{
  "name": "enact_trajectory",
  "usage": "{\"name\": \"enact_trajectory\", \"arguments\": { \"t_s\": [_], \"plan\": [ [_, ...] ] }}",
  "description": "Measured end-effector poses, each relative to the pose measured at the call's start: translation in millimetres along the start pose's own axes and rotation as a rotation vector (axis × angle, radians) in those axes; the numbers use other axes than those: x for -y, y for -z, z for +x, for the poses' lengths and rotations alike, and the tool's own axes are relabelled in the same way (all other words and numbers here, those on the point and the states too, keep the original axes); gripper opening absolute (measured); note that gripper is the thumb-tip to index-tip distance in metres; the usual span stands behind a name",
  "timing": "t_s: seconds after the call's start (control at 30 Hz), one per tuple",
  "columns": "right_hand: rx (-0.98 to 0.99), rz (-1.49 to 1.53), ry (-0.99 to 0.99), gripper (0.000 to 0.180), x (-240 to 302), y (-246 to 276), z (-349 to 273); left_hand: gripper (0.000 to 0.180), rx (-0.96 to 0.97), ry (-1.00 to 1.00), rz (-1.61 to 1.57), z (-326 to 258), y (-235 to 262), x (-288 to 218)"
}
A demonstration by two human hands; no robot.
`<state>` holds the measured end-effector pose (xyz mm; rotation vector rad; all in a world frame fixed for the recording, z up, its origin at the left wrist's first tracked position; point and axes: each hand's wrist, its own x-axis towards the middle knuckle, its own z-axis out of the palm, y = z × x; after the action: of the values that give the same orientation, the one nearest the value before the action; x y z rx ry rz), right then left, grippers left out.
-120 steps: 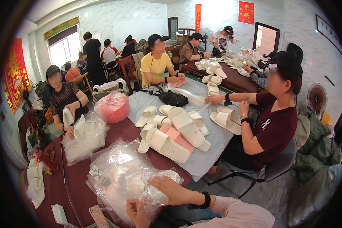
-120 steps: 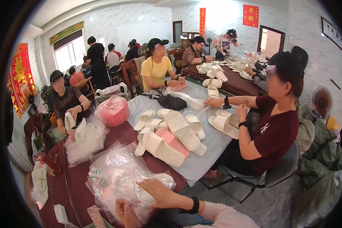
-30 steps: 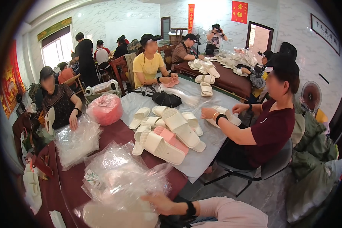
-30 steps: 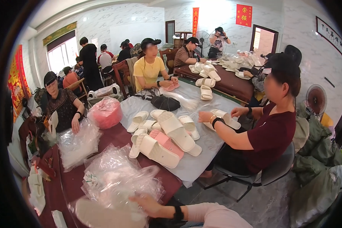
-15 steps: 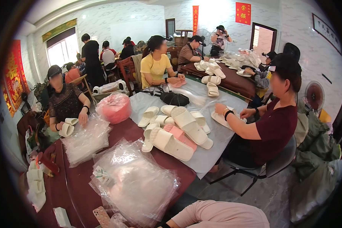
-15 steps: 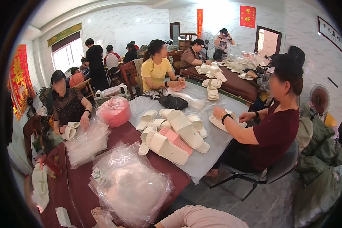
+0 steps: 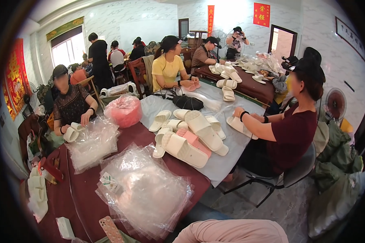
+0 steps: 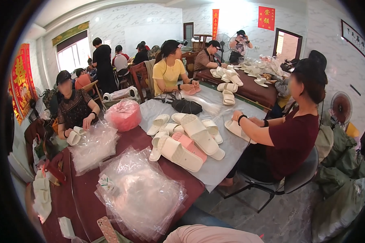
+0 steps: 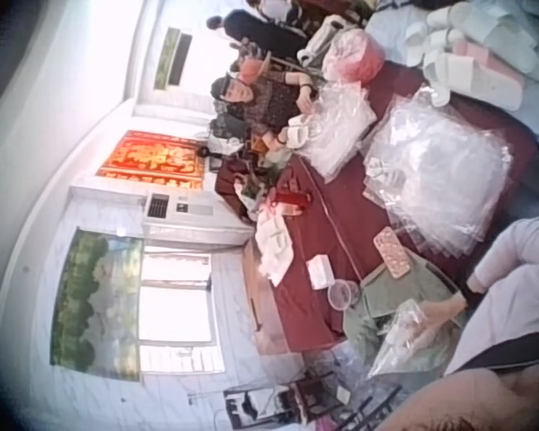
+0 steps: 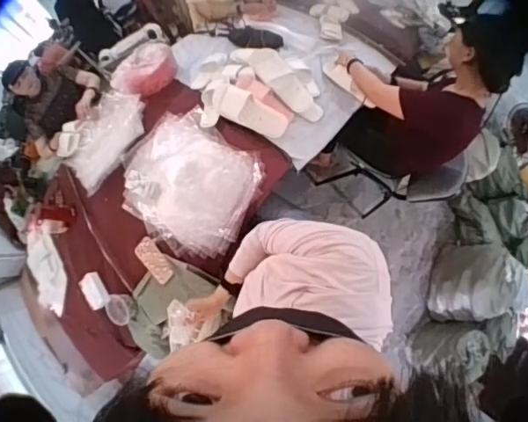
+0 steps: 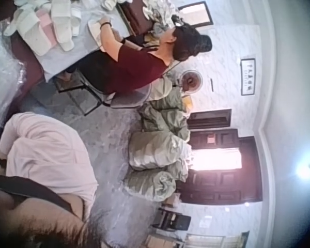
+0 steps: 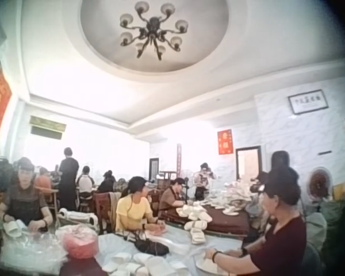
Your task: Packing white and pink slippers into clear plastic bags in a manufacturing setting.
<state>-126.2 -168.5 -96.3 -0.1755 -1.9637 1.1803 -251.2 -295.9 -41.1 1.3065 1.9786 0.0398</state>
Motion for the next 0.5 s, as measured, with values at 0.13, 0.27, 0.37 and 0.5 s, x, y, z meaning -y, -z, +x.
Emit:
{"name": "enact_trajectory", "arguments": {
  "t_s": [0.13, 0.27, 0.37, 0.5],
  "plan": [
    [0.054, 0.401, -0.169, 0.049, 32.3, 5.6, -2.9, 0.052, 0.046, -0.012, -0.021, -5.6, -5.1, 3.2],
    [0.092, 0.324, -0.209, 0.047, 33.1, 9.3, -10.6, 0.051, 0.086, -0.032, -0.040, -6.6, -8.9, -0.9],
    [0.118, 0.274, -0.238, 0.046, 32.1, 7.3, -16.5, 0.050, 0.116, -0.041, -0.050, -10.1, -10.2, -0.6],
    [0.152, 0.205, -0.275, 0.044, 29.1, 3.5, -25.3, 0.050, 0.156, -0.053, -0.062, -15.7, -12.0, -0.2]
  ]
}}
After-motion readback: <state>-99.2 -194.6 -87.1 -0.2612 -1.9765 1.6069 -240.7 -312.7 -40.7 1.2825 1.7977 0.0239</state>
